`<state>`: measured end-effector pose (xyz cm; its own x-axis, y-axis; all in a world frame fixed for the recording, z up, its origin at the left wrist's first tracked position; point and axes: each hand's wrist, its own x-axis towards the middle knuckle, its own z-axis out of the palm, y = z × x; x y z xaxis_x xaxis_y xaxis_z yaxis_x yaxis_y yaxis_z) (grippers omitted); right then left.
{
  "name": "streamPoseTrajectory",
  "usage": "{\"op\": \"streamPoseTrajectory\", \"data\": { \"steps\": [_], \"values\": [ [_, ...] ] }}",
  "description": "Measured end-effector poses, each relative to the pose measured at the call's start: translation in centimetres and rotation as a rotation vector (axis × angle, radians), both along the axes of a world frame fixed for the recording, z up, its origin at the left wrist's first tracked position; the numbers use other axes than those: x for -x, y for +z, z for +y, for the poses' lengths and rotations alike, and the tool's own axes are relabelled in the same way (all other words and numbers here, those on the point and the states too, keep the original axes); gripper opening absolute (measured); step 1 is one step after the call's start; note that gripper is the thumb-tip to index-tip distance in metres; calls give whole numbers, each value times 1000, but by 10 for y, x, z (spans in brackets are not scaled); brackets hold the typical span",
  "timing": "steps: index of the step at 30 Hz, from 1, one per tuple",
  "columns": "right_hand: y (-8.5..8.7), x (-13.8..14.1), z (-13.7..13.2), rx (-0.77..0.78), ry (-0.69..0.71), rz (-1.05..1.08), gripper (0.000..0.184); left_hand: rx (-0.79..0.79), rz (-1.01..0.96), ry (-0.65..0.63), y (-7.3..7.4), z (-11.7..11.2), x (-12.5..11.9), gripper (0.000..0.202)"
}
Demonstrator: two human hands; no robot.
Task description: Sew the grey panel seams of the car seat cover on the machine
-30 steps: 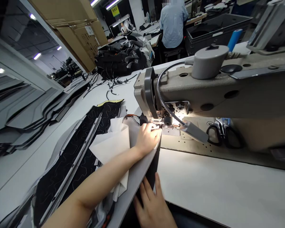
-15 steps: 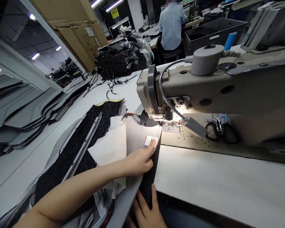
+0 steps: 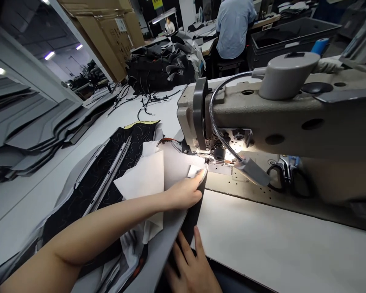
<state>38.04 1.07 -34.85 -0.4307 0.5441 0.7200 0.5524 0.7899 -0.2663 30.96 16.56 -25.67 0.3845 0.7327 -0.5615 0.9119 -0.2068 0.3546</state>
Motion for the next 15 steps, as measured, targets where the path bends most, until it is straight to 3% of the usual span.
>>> {"op": "streamPoseTrajectory", "data": {
  "steps": [5,15],
  "values": [
    [3,-12,14,40,46,6,26,-91,30,-15,-1,11,-11,77],
    [3,-27,32,97,102,30,28,-116,153,-40,5,1,-16,75]
  ]
}}
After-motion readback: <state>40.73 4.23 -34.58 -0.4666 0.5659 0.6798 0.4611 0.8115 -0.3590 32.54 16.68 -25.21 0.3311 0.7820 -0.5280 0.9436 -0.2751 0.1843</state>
